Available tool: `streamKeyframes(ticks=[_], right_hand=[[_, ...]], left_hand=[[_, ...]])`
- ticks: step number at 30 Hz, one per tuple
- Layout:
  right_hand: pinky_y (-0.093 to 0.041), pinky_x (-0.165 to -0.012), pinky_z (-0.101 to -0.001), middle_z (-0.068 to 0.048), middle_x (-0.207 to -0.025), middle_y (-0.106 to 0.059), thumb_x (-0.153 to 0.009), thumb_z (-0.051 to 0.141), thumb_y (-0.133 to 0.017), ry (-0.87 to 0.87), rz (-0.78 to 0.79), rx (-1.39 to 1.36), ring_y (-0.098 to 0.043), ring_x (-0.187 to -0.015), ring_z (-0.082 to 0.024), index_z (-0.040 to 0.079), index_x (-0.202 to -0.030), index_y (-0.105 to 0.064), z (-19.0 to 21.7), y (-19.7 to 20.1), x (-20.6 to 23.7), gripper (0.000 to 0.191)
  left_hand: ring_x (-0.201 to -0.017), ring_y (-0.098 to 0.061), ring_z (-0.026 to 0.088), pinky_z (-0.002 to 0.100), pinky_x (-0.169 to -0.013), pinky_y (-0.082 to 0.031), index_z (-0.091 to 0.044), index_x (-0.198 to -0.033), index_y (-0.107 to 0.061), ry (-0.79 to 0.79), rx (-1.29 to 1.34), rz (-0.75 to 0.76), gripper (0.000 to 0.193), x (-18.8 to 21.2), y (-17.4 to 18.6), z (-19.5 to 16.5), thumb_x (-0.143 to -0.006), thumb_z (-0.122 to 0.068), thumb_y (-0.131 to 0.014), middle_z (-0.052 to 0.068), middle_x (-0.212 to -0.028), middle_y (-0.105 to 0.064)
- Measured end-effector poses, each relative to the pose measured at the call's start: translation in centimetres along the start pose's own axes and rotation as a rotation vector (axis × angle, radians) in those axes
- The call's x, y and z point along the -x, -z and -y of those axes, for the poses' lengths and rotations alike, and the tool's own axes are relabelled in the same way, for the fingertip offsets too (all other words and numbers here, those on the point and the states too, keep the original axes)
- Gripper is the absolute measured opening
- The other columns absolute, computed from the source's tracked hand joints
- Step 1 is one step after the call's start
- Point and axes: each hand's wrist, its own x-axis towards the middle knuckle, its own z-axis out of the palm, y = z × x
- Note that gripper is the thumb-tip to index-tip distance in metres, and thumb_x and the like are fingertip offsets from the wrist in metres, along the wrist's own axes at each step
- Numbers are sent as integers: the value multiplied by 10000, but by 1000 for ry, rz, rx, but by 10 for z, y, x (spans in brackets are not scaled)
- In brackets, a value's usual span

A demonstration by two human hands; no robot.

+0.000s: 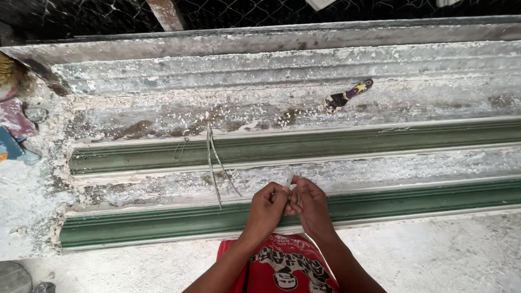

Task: The person ties thin plastic strips around green plaster cornice moldings laid on a work table, tightening each strip by hand to secure the pieces. They then pick up a knife and trim along the edges of the moldings, cutting away excess material.

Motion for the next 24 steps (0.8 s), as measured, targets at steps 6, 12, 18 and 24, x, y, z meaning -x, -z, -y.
streamKeyframes(ticks=[6,12,18,24], right_hand=[[-442,-545,-219,18,-720,-603,-1030,374,-586,74,50,175,-456,-579,-42,18,-1167,-739,-1,-3,-11,412],[-375,-524,-206,20,-737,-612,-1040,348,-596,130,-1,376,-442,-598,-37,5,-1103,-756,3,4,-28,384],[-447,-572,-224,0,-817,-718,-1033,266,-597,150,189,732,-539,-657,-46,10,-1073,-752,18,17,-40,302],[-568,-807,-278,-61,-932,-749,-1044,205,-598,67,477,807,-689,-883,-105,-4,-1131,-737,33,29,-44,266]], left_hand=[[-743,-699,119,273,-719,-592,24,-899,-632,-7,-114,-9,266,-15,6,4,-1043,-195,-589,73,-807,-693],[-787,-641,226,353,-642,-521,6,-1002,-701,-233,-634,-146,205,-14,2,-18,-1006,-195,-660,128,-903,-690],[-1048,-660,340,427,-866,-529,-4,-1216,-674,-760,-999,-103,303,-11,19,-52,-933,-110,-692,177,-1221,-663],[-1073,-675,273,417,-965,-508,-53,-1099,-742,-865,-1240,129,290,-17,32,-55,-826,23,-682,72,-1095,-700]])
